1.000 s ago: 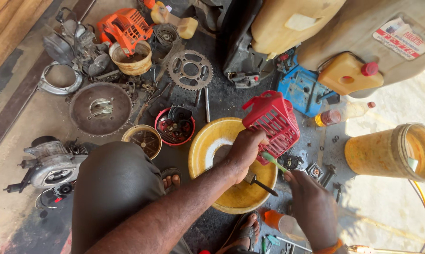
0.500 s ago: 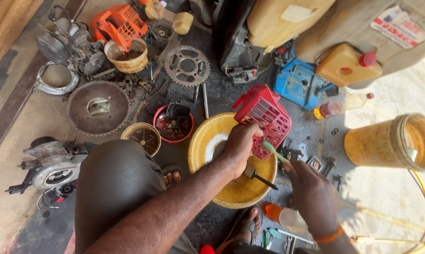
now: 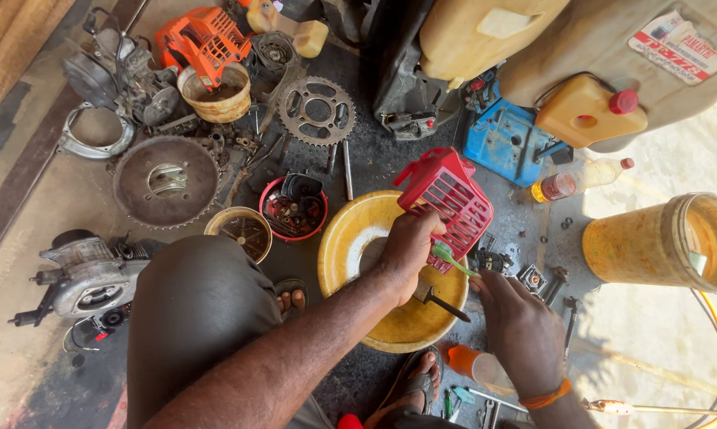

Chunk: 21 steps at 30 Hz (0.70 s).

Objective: The person sits at an outdoor repair workspace and scrubs a red plastic machine cover with a brush over a yellow basin. They then pour liquid from a bottle over the cover to rinse it and set the bottle down.

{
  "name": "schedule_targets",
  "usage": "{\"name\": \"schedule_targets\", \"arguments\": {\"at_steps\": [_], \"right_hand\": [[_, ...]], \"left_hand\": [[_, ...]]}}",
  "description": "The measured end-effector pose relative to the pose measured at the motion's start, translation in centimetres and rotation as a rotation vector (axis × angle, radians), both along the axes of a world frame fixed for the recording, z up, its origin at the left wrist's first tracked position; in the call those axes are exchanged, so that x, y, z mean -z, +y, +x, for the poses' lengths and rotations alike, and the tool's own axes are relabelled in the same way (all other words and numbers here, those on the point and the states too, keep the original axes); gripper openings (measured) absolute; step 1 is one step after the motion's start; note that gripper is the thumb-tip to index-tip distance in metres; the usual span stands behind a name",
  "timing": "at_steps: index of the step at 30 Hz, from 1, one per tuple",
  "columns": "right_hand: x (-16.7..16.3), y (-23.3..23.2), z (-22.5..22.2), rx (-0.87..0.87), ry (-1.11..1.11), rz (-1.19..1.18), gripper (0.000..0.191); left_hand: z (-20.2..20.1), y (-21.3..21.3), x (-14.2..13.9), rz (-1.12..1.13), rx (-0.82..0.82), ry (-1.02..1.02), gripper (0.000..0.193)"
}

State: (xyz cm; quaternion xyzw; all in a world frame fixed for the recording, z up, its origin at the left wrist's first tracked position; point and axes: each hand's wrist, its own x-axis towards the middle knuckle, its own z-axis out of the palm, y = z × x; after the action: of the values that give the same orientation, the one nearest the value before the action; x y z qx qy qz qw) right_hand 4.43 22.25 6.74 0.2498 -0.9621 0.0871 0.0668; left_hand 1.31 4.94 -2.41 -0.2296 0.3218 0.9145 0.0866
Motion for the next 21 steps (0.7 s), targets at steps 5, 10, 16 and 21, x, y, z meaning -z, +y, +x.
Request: {"name": "schedule_targets", "arguments": {"at_steps": [5,10,16,21], "right_hand": [[0.1,0.0,-0.1,0.022,-0.085,-0.050,0.020],[-0.1,-0.2,0.2,0.191,-0.218,-0.076,0.023],[-0.4,-0.2,0.3,0.135,-0.249,-0.023,0.022],[-0.8,0.6,0.3,0.131,-0.130,-0.058,0.021]], "left_hand": [[0.1,0.2,-0.2,-0.059,-0.010,0.033,0.013],[0.3,0.1,-0.7,-0.089,0.049,0.037,0.015],[0.3,-0.1,-1.1,-0.057,0.060,0.071,0.016],[-0.2,0.0,-1.2,-0.117,0.038,0.080,0.017]]}}
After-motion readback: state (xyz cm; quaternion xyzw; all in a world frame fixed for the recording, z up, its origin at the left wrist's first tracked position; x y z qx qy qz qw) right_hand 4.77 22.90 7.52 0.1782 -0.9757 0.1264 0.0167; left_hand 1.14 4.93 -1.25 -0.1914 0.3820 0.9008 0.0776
